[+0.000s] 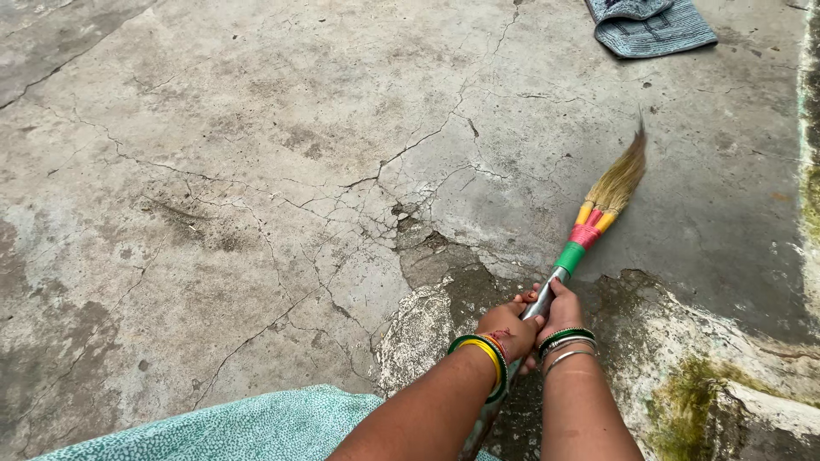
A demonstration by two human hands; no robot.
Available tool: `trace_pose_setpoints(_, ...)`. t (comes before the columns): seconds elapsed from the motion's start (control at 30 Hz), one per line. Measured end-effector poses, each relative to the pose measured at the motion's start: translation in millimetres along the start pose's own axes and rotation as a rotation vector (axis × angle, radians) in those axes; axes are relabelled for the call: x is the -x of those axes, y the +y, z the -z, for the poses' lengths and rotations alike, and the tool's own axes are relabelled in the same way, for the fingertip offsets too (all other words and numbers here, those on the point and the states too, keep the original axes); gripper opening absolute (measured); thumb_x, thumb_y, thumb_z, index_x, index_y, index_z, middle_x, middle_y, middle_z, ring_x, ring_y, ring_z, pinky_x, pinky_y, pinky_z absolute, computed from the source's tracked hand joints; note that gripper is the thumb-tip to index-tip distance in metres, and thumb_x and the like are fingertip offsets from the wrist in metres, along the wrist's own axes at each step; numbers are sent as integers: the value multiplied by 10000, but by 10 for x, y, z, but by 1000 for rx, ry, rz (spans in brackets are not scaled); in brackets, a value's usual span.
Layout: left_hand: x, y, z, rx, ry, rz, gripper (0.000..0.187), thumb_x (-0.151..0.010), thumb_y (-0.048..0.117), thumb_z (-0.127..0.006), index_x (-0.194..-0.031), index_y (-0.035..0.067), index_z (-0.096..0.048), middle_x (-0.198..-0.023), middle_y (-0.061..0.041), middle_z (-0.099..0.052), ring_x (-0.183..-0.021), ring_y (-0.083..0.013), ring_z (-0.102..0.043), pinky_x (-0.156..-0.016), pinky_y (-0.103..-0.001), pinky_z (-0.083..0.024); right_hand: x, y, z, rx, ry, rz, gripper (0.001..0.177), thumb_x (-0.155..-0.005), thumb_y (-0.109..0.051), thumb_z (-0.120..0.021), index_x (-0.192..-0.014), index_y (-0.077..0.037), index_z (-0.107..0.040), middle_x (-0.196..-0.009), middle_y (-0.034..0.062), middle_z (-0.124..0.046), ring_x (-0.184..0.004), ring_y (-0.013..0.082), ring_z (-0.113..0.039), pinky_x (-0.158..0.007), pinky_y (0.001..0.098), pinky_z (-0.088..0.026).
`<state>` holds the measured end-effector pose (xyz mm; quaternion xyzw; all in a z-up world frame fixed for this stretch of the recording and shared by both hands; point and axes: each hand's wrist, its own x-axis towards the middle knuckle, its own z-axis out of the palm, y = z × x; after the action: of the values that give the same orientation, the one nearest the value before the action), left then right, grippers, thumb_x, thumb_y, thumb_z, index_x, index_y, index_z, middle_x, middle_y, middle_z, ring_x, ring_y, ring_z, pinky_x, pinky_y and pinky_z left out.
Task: The person sweeps a concrete outdoor floor using a small broom, moving debris towards the edge of the area.
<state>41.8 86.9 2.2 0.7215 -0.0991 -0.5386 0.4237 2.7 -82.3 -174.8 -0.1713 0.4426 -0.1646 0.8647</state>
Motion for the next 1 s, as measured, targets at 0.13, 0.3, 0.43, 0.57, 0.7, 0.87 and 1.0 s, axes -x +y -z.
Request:
trace_pose_setpoints(0.13, -155, -115, -16, 213, 45, 27, 440, -994, 298, -628, -1398, 126, -603, -1028, -87, -754, -543, -181, -675, -461, -336, -571, 43, -88, -200, 164, 118, -93, 406, -1046, -478, -485, -927, -94, -431, -698, 79, -530, -712, 306, -577, -730, 522, -525)
trace_pose_setpoints(0.3, -188, -60, -182, -143, 305, -291, 438, -978, 312, -667, -1380, 141, -640, -1035, -108, -752, -576, -164, -672, -513, -333, -553, 511, -268, -416, 145, -28, 34, 486, -1026, -600, -452, -1008, -120, -519, -658, 61, -509, -682, 274, -575, -677, 460, -516)
trace_pose_setpoints(0.43, 113, 29, 29, -113, 34, -127, 471, -967, 296, -638, -1422, 181, -594, -972, -110, -764, -535, -161, -646, -496, -335, -548, 545, -179, -307, -11, -18, 164, 529, -1037, -613, -439, -1095, -106, -576, -640, 35, -464, -665, 256, -565, -669, 432, -531)
trace_pose_setpoints(0.57, 90, -77, 179, -302, -90, -102, 472, -983, 292, -635, -1431, 160, -575, -946, -81, -761, -520, -153, -651, -498, -321, -560, 387, 265, -33, -178, 134, 159, 563, -1037, -639, -410, -1061, -96, -555, -646, 35, -473, -630, 238, -532, -634, 429, -513)
trace_pose_setpoints(0.7, -94, -496, 249, -6, -201, -13, 443, -1012, 311, -586, -1430, 164, -580, -894, -22, -726, -516, -115, -614, -498, -307, -567, 253, 507, -88, -38, 212, 71, 539, -1050, -615, -406, -1041, -89, -522, -657, 49, -469, -623, 256, -531, -613, 447, -503)
trace_pose_setpoints(0.87, -230, -535, 283, 168, -171, -19, 442, -1031, 352, -562, -1415, 135, -589, -836, -64, -701, -521, -147, -637, -493, -326, -570, 440, 360, -467, 180, 210, 15, 530, -1049, -594, -395, -1035, -81, -528, -670, 47, -485, -631, 263, -570, -595, 446, -515)
trace_pose_setpoints(1.0, -33, -373, 383, 27, -89, -139, 433, -1003, 332, -610, -1397, 154, -590, -825, -70, -727, -555, -156, -666, -509, -329, -582, 569, 346, -608, 32, 161, 84, 578, -1031, -669, -396, -1018, -107, -530, -646, 30, -433, -602, 235, -537, -571, 419, -499)
